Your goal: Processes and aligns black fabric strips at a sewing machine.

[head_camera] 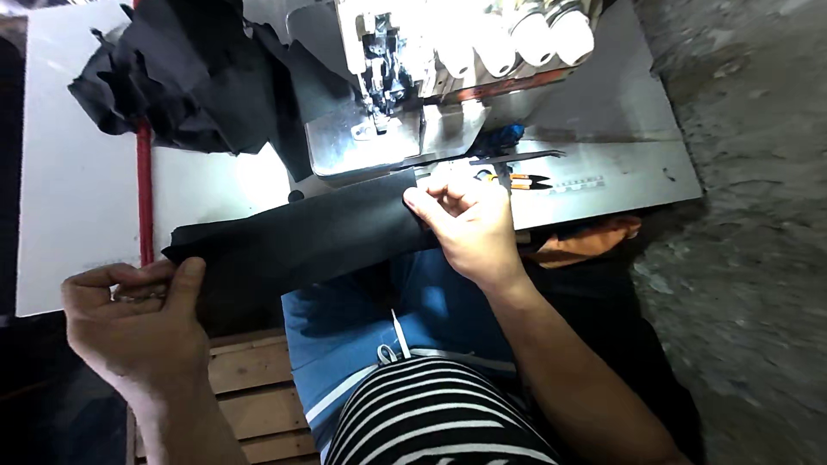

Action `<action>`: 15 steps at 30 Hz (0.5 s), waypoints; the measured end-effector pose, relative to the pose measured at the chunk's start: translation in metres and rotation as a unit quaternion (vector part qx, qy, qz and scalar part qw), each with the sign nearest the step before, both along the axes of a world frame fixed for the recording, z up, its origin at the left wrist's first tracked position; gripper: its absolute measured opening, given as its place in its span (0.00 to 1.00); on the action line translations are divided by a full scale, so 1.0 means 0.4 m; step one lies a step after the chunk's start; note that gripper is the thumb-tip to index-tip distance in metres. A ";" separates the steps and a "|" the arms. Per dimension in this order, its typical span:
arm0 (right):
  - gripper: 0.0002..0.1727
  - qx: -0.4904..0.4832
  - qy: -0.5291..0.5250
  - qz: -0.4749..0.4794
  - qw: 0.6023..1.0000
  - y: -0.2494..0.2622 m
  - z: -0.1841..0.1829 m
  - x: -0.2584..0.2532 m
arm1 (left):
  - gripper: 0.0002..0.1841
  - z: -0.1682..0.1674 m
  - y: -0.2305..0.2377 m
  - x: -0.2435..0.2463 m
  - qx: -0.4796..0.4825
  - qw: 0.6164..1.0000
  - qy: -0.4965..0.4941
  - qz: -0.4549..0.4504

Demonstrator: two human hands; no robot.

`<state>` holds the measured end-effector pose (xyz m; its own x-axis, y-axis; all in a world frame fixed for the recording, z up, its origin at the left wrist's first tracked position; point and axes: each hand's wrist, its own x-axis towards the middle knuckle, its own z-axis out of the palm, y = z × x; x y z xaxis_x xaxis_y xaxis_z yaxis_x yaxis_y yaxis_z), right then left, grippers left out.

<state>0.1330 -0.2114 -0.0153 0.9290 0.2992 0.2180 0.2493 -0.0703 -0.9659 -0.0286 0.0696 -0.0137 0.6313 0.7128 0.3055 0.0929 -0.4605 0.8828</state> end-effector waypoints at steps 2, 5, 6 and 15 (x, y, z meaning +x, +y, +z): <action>0.02 -0.005 0.009 -0.002 1.000 0.004 -0.007 0.009 | 0.25 -0.001 0.000 0.009 0.017 1.000 0.008 0.006; 0.03 0.005 0.002 -0.013 1.000 0.015 0.000 0.031 | 0.20 0.043 0.040 -0.003 0.071 0.997 0.016 0.014; 0.03 0.003 -0.012 -0.022 1.000 0.022 0.006 0.042 | 0.19 0.066 0.058 0.002 0.085 0.996 0.019 0.026; 0.11 -0.139 -0.090 -0.089 0.982 0.089 -0.006 0.102 | 0.19 0.034 -0.143 0.281 0.290 0.932 0.076 -0.202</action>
<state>0.1739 -0.1758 -0.0176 0.9257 0.2070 0.3165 0.3744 -0.3830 -0.8445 0.0837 0.0124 -0.0002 0.8795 0.1506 0.4514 -0.0875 -0.8813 0.4645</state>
